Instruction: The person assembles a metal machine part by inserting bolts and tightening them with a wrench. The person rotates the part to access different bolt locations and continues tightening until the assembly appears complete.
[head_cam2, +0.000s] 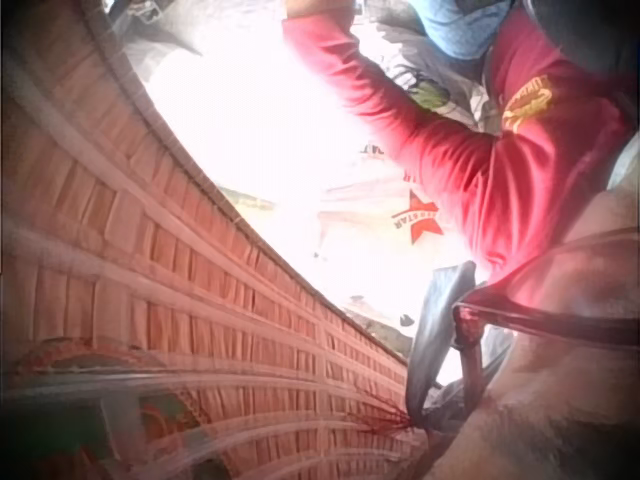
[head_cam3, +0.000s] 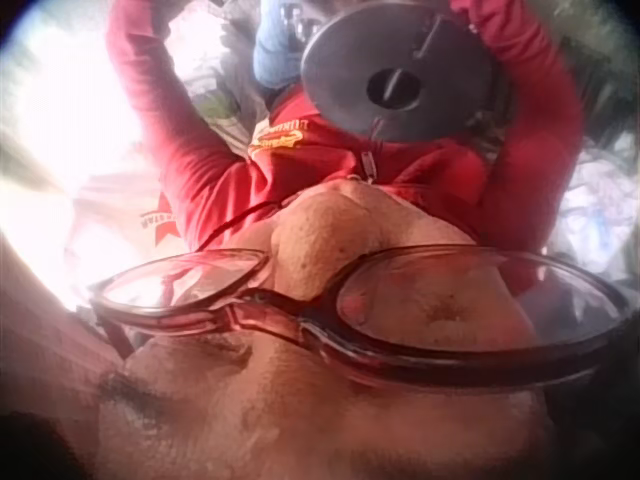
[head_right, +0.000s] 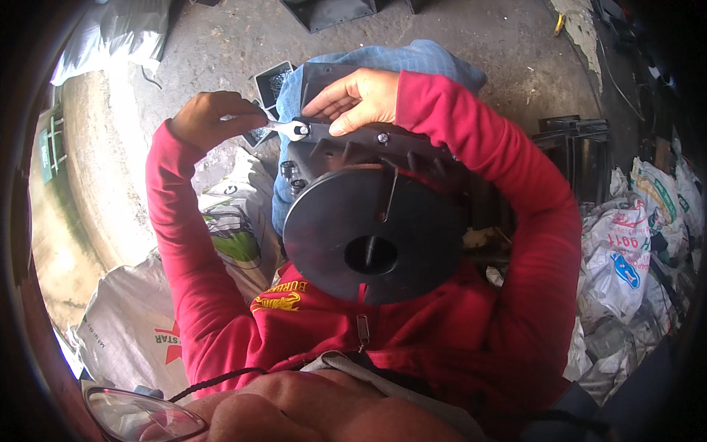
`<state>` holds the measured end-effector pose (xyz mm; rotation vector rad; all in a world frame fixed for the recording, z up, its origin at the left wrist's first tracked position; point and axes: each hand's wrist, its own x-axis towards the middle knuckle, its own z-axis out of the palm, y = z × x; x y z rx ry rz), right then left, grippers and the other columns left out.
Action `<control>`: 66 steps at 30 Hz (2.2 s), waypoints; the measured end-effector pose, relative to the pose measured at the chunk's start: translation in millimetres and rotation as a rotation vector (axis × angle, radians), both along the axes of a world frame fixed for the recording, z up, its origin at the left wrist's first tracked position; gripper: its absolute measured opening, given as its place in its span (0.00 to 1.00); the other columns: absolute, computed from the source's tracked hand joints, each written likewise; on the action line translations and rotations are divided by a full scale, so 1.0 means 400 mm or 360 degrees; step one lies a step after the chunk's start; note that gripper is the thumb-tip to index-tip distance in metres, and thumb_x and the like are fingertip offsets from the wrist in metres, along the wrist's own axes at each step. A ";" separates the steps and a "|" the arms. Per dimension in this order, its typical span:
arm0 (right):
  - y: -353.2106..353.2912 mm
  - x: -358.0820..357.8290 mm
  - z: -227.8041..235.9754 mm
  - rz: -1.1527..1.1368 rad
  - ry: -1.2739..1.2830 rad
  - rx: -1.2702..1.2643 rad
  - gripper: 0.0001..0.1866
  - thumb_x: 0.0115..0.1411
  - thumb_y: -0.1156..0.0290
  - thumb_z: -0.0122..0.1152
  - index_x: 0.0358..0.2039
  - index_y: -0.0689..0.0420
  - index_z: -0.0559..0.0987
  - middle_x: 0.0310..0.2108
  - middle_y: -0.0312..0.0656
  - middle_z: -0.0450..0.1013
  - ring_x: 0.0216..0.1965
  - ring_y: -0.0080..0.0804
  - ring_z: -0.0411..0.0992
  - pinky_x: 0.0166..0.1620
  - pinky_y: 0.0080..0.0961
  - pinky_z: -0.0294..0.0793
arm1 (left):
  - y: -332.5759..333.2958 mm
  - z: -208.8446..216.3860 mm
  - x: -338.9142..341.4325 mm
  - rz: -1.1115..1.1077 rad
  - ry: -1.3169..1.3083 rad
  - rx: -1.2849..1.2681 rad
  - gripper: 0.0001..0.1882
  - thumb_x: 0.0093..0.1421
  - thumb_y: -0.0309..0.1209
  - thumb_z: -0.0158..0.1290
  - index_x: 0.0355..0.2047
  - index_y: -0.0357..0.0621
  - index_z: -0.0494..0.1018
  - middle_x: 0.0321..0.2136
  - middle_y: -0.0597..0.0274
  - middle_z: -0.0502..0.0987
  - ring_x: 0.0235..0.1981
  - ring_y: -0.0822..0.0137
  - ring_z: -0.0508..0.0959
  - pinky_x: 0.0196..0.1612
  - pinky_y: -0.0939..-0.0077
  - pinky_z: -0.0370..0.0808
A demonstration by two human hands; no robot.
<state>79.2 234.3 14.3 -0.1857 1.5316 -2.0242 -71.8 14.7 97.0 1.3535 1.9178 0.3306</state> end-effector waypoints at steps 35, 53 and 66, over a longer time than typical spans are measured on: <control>-0.008 -0.018 -0.008 0.0062 -0.0070 -0.0130 0.26 0.49 0.76 0.61 0.51 0.61 0.68 0.47 0.45 0.68 0.49 0.32 0.66 0.55 0.26 0.62 | 0.011 -0.001 -0.033 0.0004 0.0414 0.0440 0.14 0.49 0.41 0.58 0.24 0.42 0.75 0.21 0.59 0.75 0.23 0.63 0.75 0.27 0.71 0.70; -0.022 -0.026 0.013 -0.0054 0.0028 0.0045 0.18 0.52 0.71 0.60 0.45 0.59 0.74 0.42 0.41 0.72 0.47 0.27 0.68 0.51 0.23 0.64 | -0.050 -0.023 0.088 0.0486 0.0186 0.0154 0.17 0.50 0.44 0.57 0.22 0.42 0.73 0.15 0.56 0.72 0.17 0.58 0.74 0.21 0.70 0.68; -0.063 -0.009 0.068 -0.0332 0.0149 0.0333 0.08 0.52 0.76 0.58 0.34 0.61 0.74 0.31 0.41 0.75 0.34 0.26 0.74 0.39 0.20 0.72 | -0.082 -0.197 0.177 0.2326 -0.1312 0.1432 0.20 0.57 0.32 0.51 0.49 0.44 0.62 0.37 0.52 0.73 0.35 0.60 0.76 0.37 0.66 0.77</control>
